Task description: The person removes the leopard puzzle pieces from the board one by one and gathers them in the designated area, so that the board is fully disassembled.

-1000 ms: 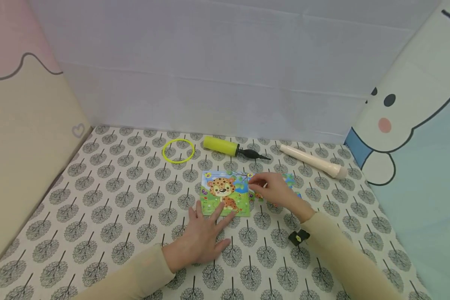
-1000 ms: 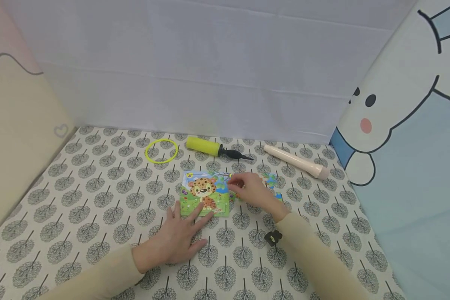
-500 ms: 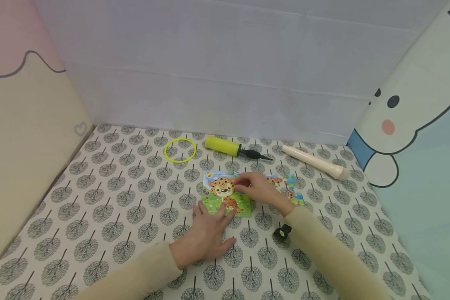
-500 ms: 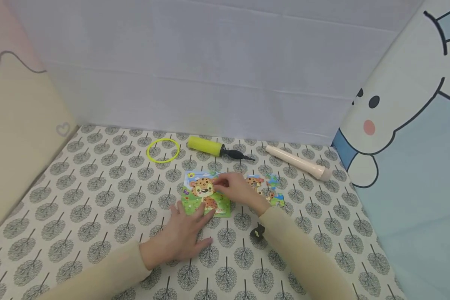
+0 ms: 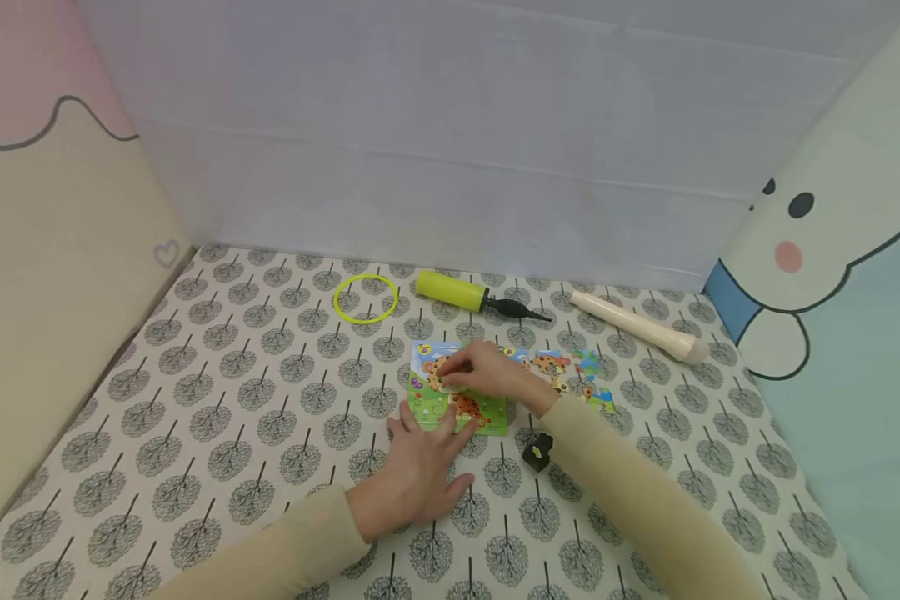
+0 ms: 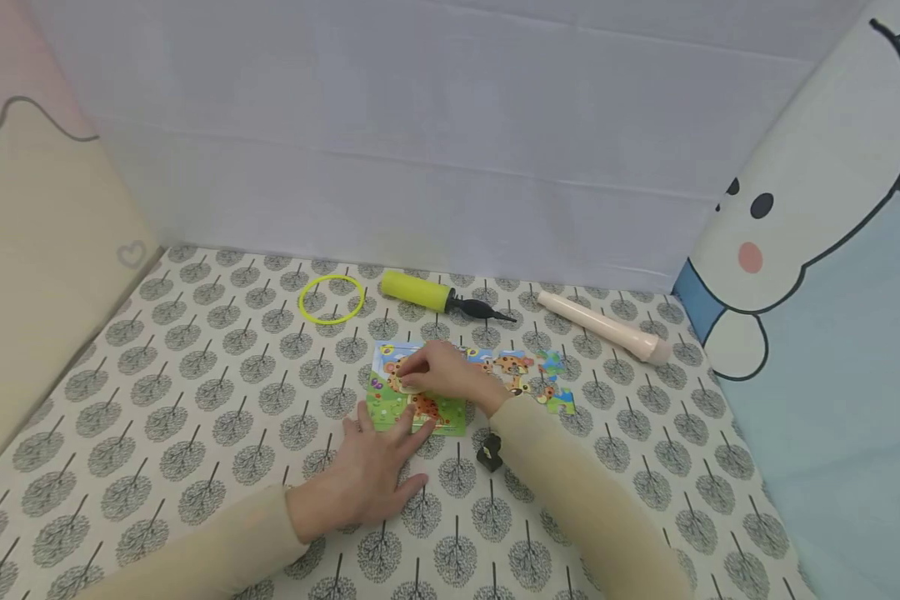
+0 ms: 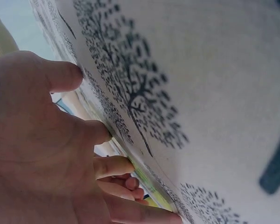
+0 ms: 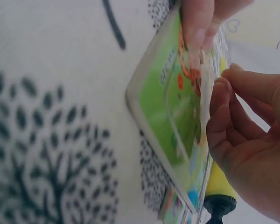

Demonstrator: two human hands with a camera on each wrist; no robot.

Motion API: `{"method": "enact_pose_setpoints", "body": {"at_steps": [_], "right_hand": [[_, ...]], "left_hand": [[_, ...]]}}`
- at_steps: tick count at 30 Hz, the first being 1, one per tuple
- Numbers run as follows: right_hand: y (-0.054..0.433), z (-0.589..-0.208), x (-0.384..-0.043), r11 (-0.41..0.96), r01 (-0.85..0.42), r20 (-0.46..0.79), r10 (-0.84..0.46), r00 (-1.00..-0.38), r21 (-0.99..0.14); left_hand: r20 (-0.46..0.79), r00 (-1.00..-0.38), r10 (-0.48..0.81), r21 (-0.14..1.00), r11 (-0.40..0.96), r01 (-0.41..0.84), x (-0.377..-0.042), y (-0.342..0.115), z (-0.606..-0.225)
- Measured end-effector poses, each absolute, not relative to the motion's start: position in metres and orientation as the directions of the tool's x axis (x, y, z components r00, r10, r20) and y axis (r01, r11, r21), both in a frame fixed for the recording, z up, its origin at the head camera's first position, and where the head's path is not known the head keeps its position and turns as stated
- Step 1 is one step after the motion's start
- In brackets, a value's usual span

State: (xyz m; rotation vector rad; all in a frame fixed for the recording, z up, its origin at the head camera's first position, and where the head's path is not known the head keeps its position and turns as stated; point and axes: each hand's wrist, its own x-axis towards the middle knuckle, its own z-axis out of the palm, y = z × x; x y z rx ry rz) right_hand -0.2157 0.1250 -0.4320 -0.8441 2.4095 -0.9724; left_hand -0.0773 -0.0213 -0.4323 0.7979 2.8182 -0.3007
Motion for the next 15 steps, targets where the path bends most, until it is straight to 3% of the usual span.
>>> {"method": "enact_pose_setpoints", "body": {"at_steps": [15], "right_hand": [[0.112, -0.434, -0.218, 0.545, -0.324, -0.215, -0.706, -0.675, -0.773]], "left_hand": [[-0.257, -0.838, 0.481, -0.220, 0.815, 0.535, -0.077, -0.019, -0.434]]}}
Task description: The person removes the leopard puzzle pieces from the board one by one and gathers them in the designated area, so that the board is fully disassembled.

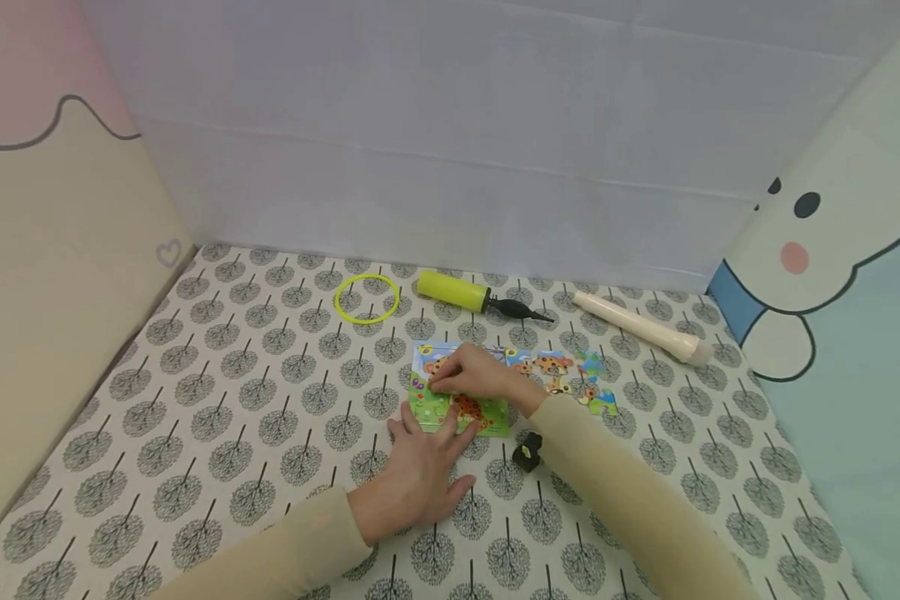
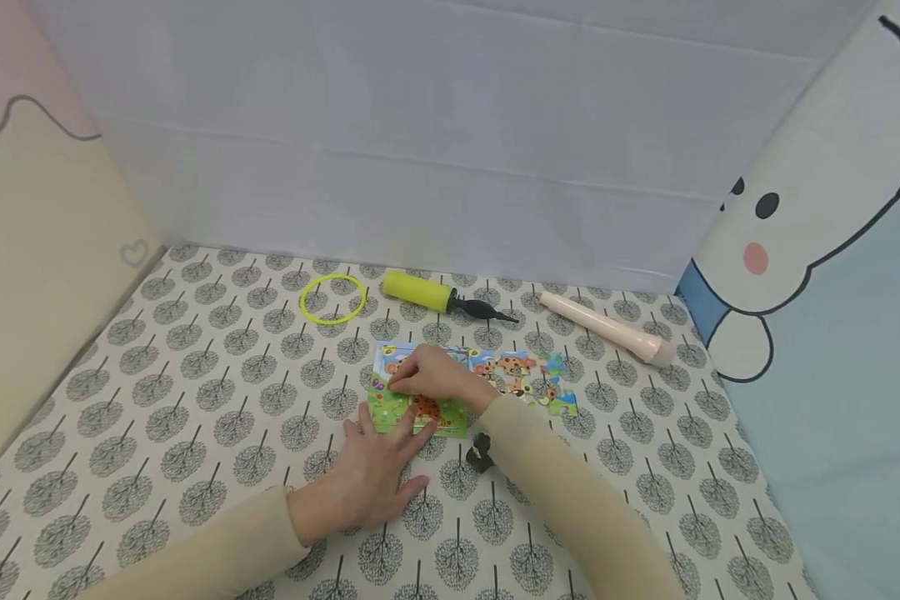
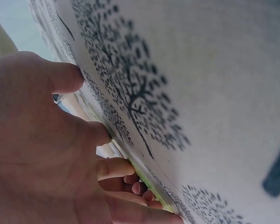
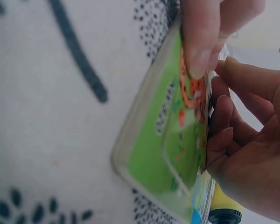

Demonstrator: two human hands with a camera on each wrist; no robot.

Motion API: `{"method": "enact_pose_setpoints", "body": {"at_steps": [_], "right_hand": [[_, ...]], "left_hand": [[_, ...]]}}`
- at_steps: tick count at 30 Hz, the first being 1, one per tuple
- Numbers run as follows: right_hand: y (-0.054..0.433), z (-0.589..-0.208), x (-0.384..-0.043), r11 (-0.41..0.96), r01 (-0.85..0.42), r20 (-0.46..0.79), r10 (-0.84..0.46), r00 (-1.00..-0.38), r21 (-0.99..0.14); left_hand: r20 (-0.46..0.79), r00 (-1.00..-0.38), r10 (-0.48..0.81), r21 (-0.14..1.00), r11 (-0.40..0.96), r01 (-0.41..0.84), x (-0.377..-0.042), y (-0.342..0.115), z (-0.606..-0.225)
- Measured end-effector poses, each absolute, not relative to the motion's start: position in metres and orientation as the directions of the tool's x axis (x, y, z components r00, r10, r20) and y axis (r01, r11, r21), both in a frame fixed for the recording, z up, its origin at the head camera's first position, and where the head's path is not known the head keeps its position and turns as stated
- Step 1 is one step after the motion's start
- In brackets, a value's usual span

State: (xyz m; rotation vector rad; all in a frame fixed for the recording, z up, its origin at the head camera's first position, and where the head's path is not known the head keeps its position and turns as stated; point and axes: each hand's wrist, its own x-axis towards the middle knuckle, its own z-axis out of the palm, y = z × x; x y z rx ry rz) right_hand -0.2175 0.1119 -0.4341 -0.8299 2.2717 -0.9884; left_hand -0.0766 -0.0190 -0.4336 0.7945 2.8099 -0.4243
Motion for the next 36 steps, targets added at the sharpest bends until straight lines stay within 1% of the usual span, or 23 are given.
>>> {"method": "enact_pose_setpoints", "body": {"at_steps": [6, 12, 20, 26, 36], "right_hand": [[0.1107, -0.4339, -0.2173, 0.534, -0.306, -0.223, -0.710, -0.668, -0.788], [0.1109, -0.4339, -0.2162, 0.535, -0.272, -0.233, -0.694, -0.682, -0.800], [0.1110, -0.4366, -0.2171, 0.523, -0.262, -0.229, -0.695, -0.681, -0.811], [0.1106, -0.4381, -0.2172, 0.510, -0.240, -0.229, -0.693, -0.684, -0.826], [0.1090, -0.4400, -0.2191, 0.532, -0.228, -0.242, -0.671, -0.701, -0.815]], "left_hand": [[-0.260, -0.836, 0.483, -0.230, 0.810, 0.539, -0.0766, -0.0187, -0.4328], [-0.263, -0.832, 0.489, -0.237, 0.803, 0.547, -0.0767, -0.0190, -0.4324], [-0.257, -0.830, 0.494, -0.205, 0.812, 0.547, -0.0773, -0.0195, -0.4329], [-0.258, -0.834, 0.488, -0.206, 0.815, 0.541, -0.0772, -0.0192, -0.4337], [-0.276, -0.834, 0.477, -0.221, 0.813, 0.539, -0.0766, -0.0182, -0.4326]]}}
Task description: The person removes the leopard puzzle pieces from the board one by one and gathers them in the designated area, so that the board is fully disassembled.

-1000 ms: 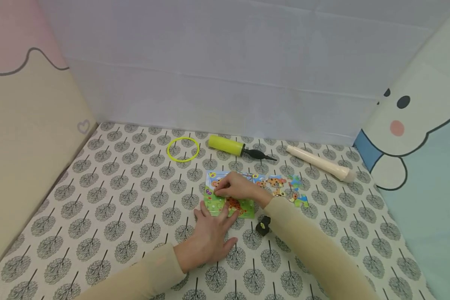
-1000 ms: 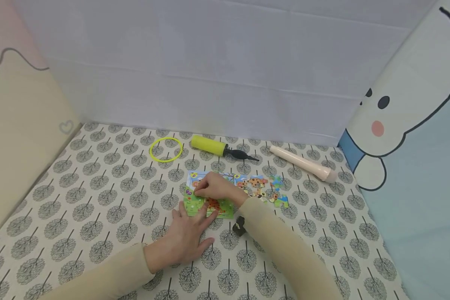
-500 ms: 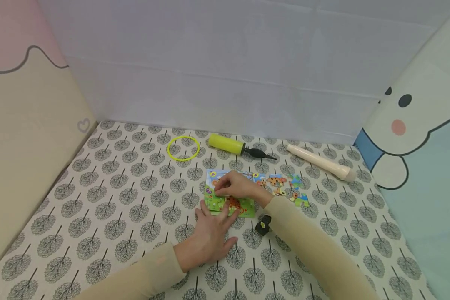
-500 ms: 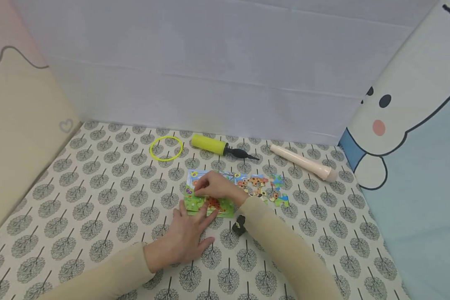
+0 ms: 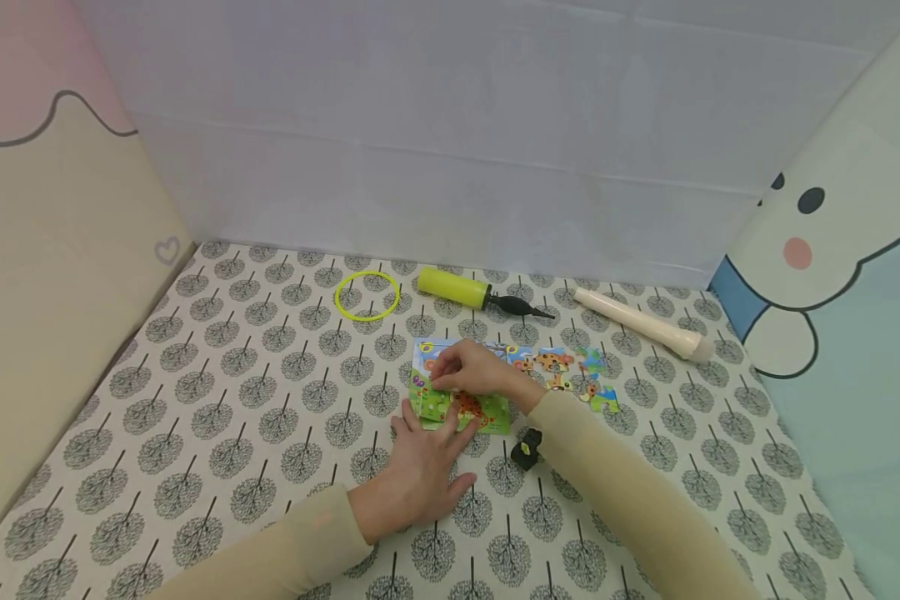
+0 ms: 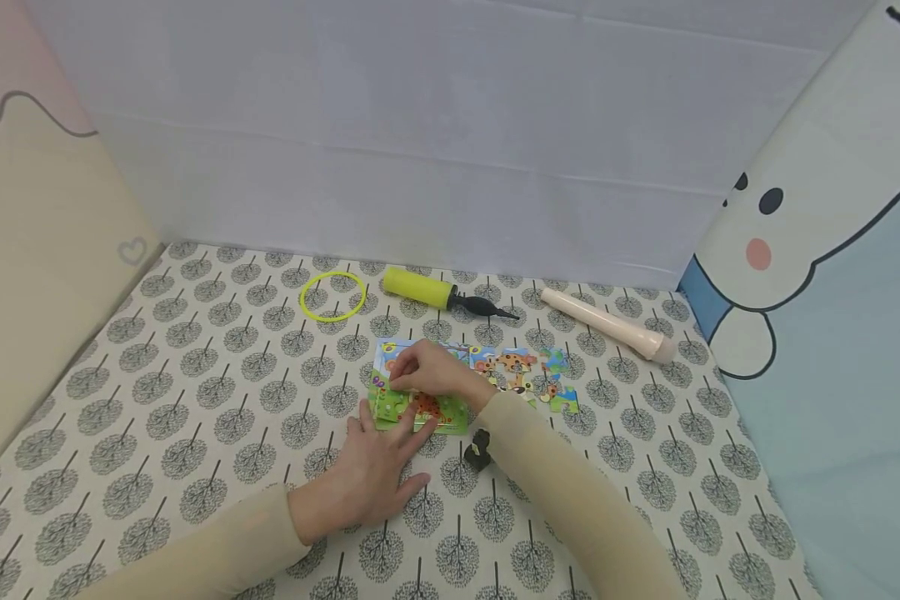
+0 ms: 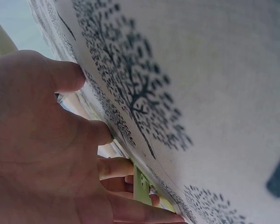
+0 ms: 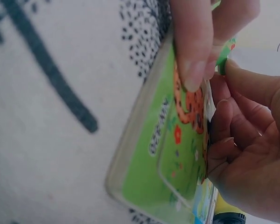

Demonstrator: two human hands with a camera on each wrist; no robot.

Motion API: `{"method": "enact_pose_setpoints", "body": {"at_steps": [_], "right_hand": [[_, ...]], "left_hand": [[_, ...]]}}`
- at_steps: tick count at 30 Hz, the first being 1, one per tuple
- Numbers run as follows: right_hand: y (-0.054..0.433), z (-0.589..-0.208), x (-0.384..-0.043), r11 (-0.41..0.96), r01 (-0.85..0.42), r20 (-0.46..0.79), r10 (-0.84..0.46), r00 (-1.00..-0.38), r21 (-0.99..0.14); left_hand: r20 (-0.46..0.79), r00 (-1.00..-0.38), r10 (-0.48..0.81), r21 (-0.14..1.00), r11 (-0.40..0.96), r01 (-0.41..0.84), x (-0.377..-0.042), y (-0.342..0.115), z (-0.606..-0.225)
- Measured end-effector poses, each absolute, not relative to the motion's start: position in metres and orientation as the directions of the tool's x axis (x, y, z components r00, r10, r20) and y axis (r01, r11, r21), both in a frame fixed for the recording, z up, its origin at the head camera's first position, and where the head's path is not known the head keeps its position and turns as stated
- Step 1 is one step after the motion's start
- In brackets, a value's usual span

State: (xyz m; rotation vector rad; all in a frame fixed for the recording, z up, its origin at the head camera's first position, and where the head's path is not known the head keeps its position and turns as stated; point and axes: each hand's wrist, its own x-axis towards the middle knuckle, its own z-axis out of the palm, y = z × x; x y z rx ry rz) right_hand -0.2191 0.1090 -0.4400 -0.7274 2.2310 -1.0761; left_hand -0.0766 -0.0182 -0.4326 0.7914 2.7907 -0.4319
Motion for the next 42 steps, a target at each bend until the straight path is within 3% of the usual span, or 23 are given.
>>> {"method": "enact_pose_setpoints", "body": {"at_steps": [9, 42], "right_hand": [[0.111, -0.434, -0.217, 0.487, -0.196, -0.230, -0.681, -0.695, -0.851], [0.179, -0.427, -0.226, 0.450, -0.084, -0.180, -0.512, -0.840, -0.889]], "left_hand": [[-0.270, -0.829, 0.489, -0.235, 0.802, 0.550, -0.076, -0.018, -0.433], [-0.284, -0.834, 0.474, -0.233, 0.809, 0.539, -0.076, -0.017, -0.434]]}}
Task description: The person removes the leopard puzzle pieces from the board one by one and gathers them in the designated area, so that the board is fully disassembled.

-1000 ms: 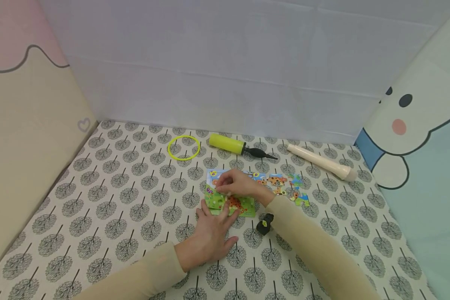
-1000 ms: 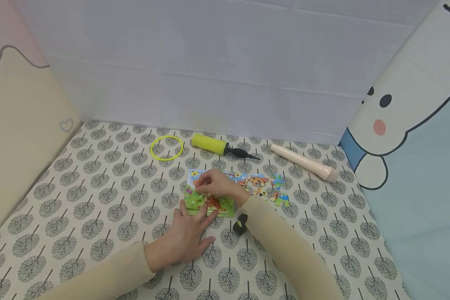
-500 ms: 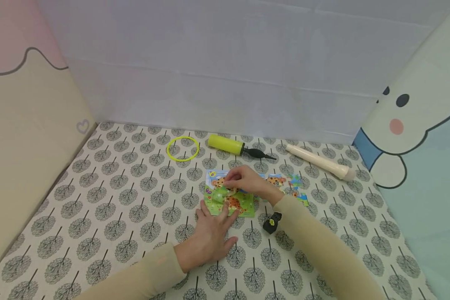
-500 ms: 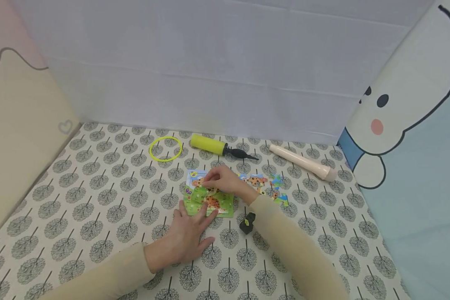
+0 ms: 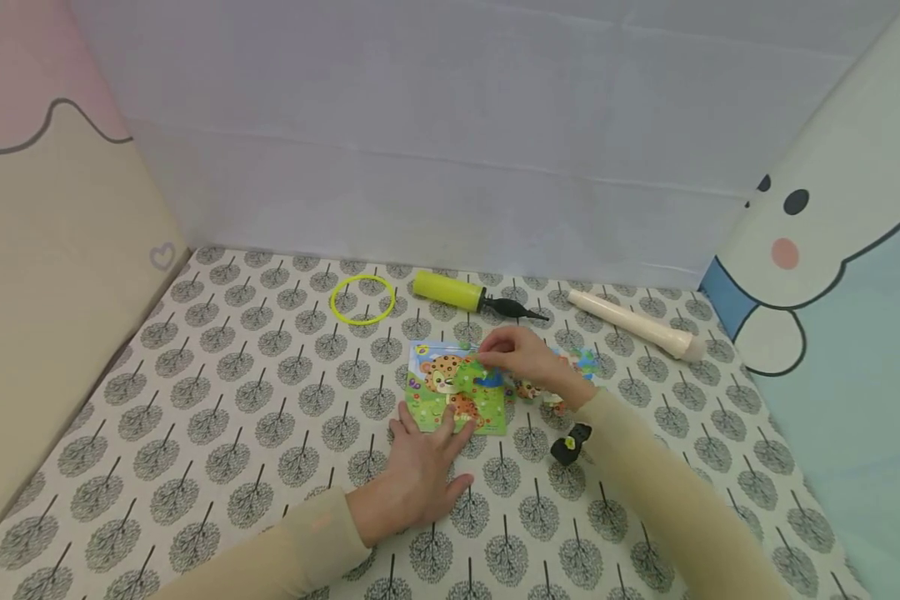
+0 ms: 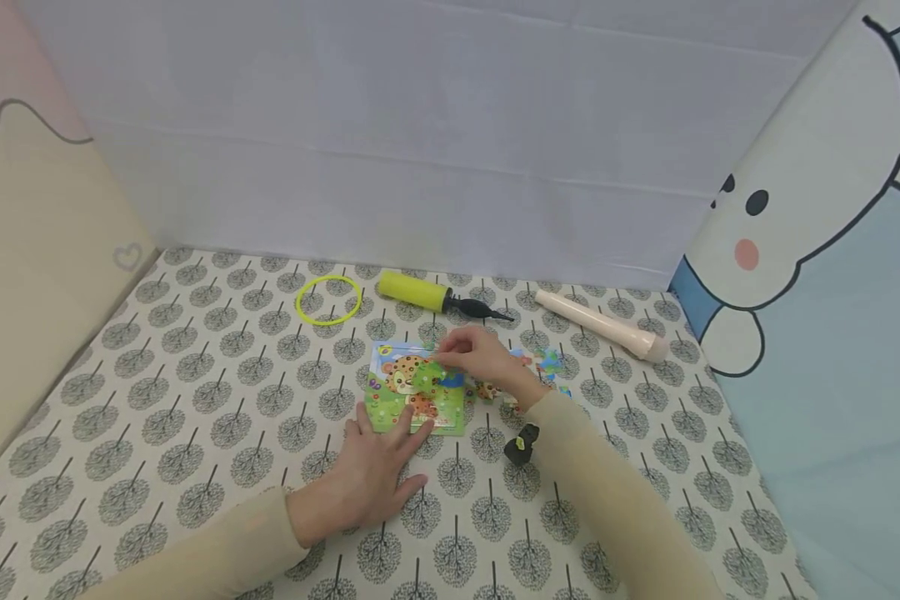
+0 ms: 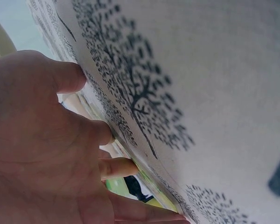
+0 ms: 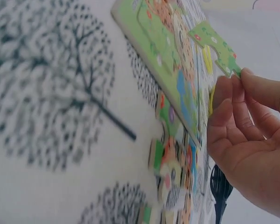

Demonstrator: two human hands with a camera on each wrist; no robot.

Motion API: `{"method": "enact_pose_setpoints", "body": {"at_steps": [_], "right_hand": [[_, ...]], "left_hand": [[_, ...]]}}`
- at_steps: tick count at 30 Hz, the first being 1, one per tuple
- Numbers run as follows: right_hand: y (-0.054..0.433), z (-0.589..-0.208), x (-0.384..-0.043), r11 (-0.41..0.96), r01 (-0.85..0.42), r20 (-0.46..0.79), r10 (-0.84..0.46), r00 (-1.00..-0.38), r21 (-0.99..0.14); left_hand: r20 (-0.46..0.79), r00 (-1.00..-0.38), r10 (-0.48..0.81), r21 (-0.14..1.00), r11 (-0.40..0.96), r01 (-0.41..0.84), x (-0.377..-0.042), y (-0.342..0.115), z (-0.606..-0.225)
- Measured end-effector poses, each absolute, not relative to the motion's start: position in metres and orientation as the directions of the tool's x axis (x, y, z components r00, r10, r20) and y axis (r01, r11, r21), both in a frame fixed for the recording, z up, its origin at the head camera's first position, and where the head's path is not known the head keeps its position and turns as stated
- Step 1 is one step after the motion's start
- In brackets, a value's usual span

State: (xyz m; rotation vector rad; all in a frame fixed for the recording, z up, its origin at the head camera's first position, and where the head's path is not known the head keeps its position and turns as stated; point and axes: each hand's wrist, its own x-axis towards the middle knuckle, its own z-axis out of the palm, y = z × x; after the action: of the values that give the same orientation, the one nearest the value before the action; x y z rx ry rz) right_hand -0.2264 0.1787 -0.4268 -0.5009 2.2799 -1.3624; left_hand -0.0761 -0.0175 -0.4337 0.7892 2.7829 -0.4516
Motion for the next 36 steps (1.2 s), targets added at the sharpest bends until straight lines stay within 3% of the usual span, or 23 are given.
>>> {"method": "enact_pose_setpoints", "body": {"at_steps": [6, 11, 24, 36], "right_hand": [[0.205, -0.424, -0.222, 0.494, -0.064, -0.207, -0.475, -0.855, -0.867], [0.223, -0.421, -0.218, 0.502, -0.072, -0.230, -0.515, -0.826, -0.862], [0.240, -0.415, -0.205, 0.534, -0.125, -0.351, -0.695, -0.628, -0.836], [0.233, -0.422, -0.200, 0.612, -0.284, -0.282, -0.662, -0.694, -0.738]], "left_hand": [[-0.287, -0.833, 0.473, -0.238, 0.807, 0.541, -0.076, -0.018, -0.435], [-0.291, -0.835, 0.468, -0.234, 0.811, 0.536, -0.076, -0.018, -0.434], [-0.271, -0.839, 0.472, -0.221, 0.818, 0.531, -0.074, -0.018, -0.433], [-0.263, -0.844, 0.467, -0.217, 0.824, 0.524, -0.074, -0.018, -0.434]]}}
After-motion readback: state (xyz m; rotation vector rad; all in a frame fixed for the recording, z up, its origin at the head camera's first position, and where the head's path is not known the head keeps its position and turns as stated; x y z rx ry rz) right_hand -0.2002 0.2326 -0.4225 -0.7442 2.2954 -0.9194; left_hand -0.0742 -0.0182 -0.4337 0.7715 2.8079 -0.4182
